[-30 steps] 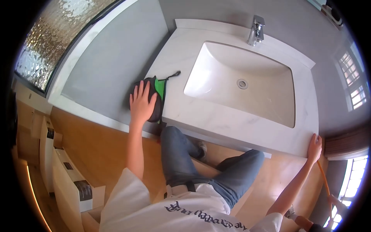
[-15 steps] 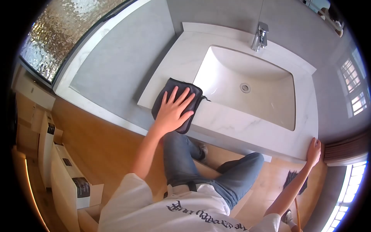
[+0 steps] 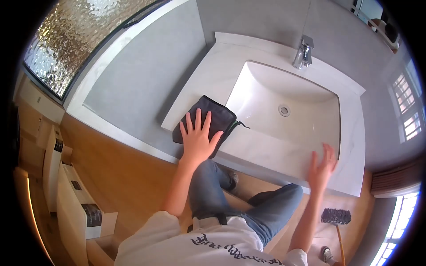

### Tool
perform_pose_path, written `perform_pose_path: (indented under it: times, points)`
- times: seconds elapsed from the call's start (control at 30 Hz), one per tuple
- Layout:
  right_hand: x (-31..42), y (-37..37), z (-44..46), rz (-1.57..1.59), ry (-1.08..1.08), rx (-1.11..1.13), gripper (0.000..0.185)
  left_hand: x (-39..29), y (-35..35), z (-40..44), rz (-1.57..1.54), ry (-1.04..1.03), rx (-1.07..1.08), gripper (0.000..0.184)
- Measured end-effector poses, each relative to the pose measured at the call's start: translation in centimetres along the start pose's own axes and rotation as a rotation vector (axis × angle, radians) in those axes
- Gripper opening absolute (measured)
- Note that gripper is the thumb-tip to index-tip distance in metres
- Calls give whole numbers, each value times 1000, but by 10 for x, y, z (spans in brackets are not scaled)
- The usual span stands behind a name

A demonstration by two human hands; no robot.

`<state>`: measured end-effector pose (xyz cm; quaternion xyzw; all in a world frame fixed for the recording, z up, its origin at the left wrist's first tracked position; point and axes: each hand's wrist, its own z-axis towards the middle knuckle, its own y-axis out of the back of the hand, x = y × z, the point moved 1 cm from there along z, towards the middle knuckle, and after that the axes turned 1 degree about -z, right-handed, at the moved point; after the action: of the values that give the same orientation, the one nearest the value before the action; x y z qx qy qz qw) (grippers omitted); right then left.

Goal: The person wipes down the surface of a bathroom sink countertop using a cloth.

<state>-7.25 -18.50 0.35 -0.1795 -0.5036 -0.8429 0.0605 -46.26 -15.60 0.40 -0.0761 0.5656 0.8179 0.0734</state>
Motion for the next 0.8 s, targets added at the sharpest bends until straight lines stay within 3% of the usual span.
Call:
perform_pose_path:
  times: [0.13,0.4,0.7,0.8]
  points:
    - [58,-13,-1,-263,26,173,48,19,-4,31,-9,-65,78,71]
    - [63,-8,2,-201,-47,222,46,28,-30,108,70,-5,163,73]
    - [66,-5,3,-184,-22,236,46,67,29,44,-111,-605,306,61]
    - [65,-5,1,-189,-52,249,49,84,38,35,-182,-647,305,63]
